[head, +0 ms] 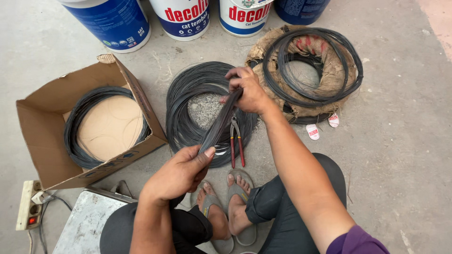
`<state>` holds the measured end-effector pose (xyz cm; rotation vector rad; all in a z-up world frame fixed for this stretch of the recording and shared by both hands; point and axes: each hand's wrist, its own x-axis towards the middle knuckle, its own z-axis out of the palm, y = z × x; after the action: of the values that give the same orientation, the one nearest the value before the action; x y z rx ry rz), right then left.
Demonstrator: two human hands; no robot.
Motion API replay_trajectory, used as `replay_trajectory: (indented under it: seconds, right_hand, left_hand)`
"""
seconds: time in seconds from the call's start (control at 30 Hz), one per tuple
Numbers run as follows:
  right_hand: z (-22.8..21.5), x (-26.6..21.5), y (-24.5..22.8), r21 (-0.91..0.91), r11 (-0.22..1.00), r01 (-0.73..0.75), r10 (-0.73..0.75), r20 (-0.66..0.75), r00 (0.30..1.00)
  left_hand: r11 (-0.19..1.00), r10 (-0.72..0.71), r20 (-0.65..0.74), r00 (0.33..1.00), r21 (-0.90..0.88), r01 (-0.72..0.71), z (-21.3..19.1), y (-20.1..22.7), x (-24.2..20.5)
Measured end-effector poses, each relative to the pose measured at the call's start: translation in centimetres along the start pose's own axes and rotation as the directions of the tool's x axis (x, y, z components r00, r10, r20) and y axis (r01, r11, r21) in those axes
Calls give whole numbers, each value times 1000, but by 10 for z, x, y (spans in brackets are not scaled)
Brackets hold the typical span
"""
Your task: The person sits on the floor and uses pliers to cut a length of black wire from a large coil. They then place the cut wire onto a digital scale to weigh it before coiling the wire by hand.
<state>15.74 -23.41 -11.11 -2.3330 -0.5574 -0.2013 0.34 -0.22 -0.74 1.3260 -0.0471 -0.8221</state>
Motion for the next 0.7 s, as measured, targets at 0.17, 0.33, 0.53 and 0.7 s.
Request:
replay_trajectory:
  seconds: [0.17,0.33,0.53,0.7]
  right_hand:
    - [36,-2,17,547,837,-27,257,-349,901]
    - [44,-1,30,515,853,-78,392,-536,748]
    - [57,-3,65,393,908,-141,342,-506,792]
    - [49,1,32,244,964,105,47,-547,836]
  left_hand:
    - [997,80,-56,995,-2,-80,0,-8,9]
    - [994,83,58,995,-75,-79,-19,-8,12]
    - [857,-107,42,993,510,70,-35,13,19]
    - [988,56,-65,996,-143,-65,-21,-25,67]
